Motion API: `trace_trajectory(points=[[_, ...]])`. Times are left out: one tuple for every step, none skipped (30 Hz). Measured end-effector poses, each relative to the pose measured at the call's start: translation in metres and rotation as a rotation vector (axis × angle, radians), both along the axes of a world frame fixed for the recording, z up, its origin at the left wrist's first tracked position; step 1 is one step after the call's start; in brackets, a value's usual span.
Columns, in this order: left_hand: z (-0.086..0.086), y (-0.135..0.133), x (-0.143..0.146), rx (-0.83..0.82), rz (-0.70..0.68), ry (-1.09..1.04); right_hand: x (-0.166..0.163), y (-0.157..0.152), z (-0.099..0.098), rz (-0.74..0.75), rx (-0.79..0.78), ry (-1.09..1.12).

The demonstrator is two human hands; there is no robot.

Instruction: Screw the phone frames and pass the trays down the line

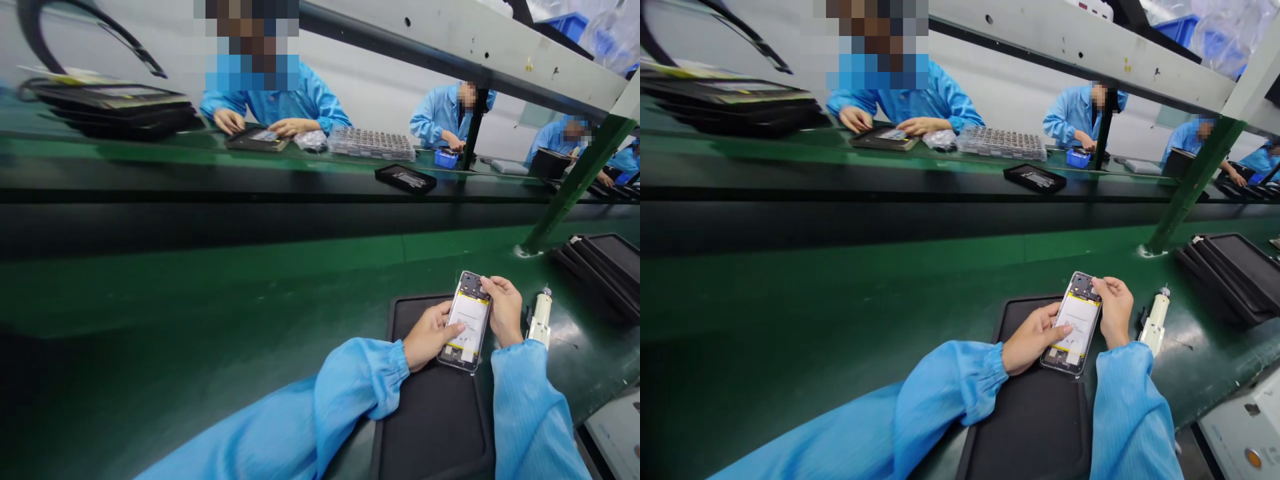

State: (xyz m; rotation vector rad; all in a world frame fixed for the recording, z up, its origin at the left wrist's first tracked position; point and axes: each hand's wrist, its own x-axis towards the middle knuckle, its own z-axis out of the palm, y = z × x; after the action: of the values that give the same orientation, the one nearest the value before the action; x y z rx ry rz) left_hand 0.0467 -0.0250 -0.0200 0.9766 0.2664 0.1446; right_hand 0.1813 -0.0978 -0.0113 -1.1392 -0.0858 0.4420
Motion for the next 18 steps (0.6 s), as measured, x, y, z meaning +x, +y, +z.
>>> trace_trajectory(points=[[0.0001, 0.0001, -0.0004, 0.000, 0.002, -0.007, -0.0004, -0.0009, 0.0008, -0.010, 0.015, 0.009], [0.0001, 0.0003, -0.0008, 0.000, 0.005, -0.015, -0.0009, -0.0017, 0.0015, -0.020, 0.027, 0.017], [-0.0001, 0.0004, -0.0013, -0.002, 0.003, -0.022, -0.0013, -0.0024, 0.0022, -0.030, 0.038, 0.023], [-0.0004, 0.0006, -0.0017, -0.004, 0.000, -0.029, -0.0017, -0.0028, 0.0028, -0.040, 0.046, 0.026], [-0.0008, 0.0007, -0.0020, -0.003, -0.004, -0.035, -0.0020, -0.0030, 0.0033, -0.050, 0.054, 0.027], [-0.0012, 0.0008, -0.0022, 0.000, -0.006, -0.039, -0.0023, -0.0029, 0.0038, -0.062, 0.061, 0.026], [-0.0016, 0.0010, -0.0023, 0.004, -0.008, -0.044, -0.0025, -0.0027, 0.0043, -0.073, 0.068, 0.026], [-0.0019, 0.0010, -0.0023, 0.008, -0.008, -0.049, -0.0028, -0.0025, 0.0049, -0.082, 0.074, 0.026], [-0.0021, 0.0011, -0.0023, 0.012, -0.007, -0.054, -0.0032, -0.0022, 0.0055, -0.088, 0.080, 0.028], [-0.0021, 0.0012, -0.0023, 0.014, -0.004, -0.059, -0.0036, -0.0020, 0.0061, -0.088, 0.086, 0.032], [-0.0021, 0.0012, -0.0024, 0.015, -0.002, -0.060, -0.0041, -0.0020, 0.0067, -0.082, 0.089, 0.038], [-0.0020, 0.0013, -0.0025, 0.013, 0.003, -0.059, -0.0046, -0.0020, 0.0073, -0.071, 0.091, 0.047], [-0.0019, 0.0014, -0.0026, 0.014, 0.009, -0.056, -0.0051, -0.0022, 0.0078, -0.057, 0.091, 0.055], [-0.0018, 0.0015, -0.0028, 0.016, 0.015, -0.052, -0.0056, -0.0026, 0.0082, -0.045, 0.091, 0.062], [-0.0017, 0.0017, -0.0029, 0.017, 0.019, -0.050, -0.0060, -0.0030, 0.0085, -0.033, 0.091, 0.068], [-0.0016, 0.0018, -0.0031, 0.020, 0.021, -0.048, -0.0063, -0.0034, 0.0088, -0.022, 0.091, 0.070], [-0.0016, 0.0019, -0.0033, 0.021, 0.022, -0.044, -0.0065, -0.0038, 0.0090, -0.012, 0.091, 0.072], [-0.0015, 0.0019, -0.0034, 0.020, 0.023, -0.040, -0.0066, -0.0042, 0.0092, -0.003, 0.090, 0.072]])
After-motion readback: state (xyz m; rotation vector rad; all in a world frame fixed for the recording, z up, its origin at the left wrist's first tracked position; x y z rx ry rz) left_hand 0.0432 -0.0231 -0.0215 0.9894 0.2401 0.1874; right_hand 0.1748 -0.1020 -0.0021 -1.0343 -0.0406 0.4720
